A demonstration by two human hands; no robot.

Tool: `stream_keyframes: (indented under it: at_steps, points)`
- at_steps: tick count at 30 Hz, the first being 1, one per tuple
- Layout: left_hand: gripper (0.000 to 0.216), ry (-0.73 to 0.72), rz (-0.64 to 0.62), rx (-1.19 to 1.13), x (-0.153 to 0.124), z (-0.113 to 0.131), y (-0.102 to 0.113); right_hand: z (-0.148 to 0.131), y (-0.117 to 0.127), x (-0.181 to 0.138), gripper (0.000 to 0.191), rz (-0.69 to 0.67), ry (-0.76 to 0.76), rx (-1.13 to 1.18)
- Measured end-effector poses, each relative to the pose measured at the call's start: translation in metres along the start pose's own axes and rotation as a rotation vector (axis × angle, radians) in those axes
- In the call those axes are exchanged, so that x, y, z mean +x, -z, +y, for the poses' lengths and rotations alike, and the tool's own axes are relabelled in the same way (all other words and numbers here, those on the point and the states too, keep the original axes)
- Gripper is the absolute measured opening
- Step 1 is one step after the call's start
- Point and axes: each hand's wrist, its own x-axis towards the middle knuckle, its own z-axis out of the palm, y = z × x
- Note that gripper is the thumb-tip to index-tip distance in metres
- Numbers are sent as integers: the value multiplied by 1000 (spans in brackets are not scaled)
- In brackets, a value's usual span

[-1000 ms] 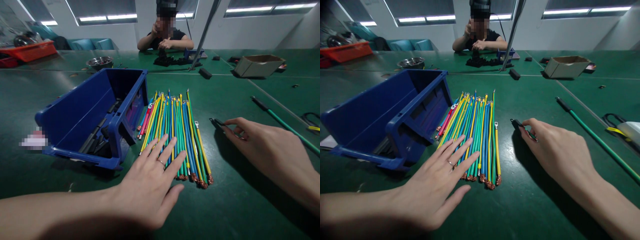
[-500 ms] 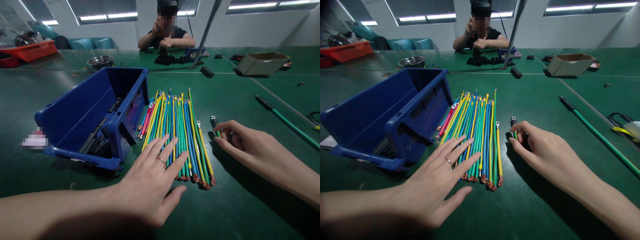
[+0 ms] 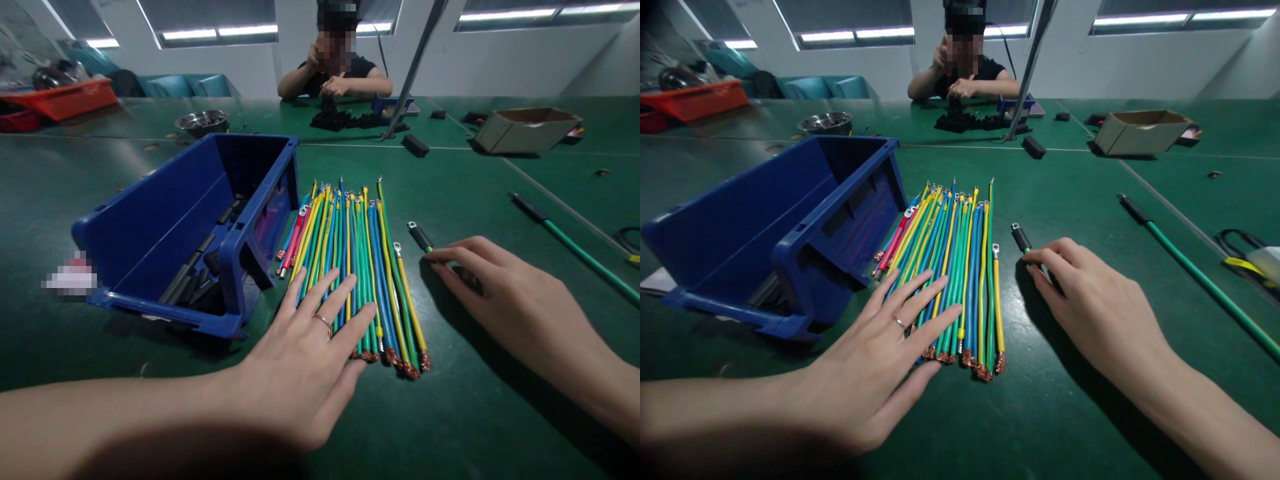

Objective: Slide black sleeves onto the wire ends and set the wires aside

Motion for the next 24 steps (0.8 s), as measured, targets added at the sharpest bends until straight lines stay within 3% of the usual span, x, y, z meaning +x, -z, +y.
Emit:
stream_keyframes:
  at_steps: [12,19,24]
  points:
    - [57,-26,2,-4,-1,-3,-1,3,-2,6,47,18,67,60]
    - [58,-22,6,-1,-1,-4,-2,7,-7,6,44,2,-129,-48]
    - [58,-27,-4,-1,-2,-2,0,10,-8,8,34,-56,-172,-4]
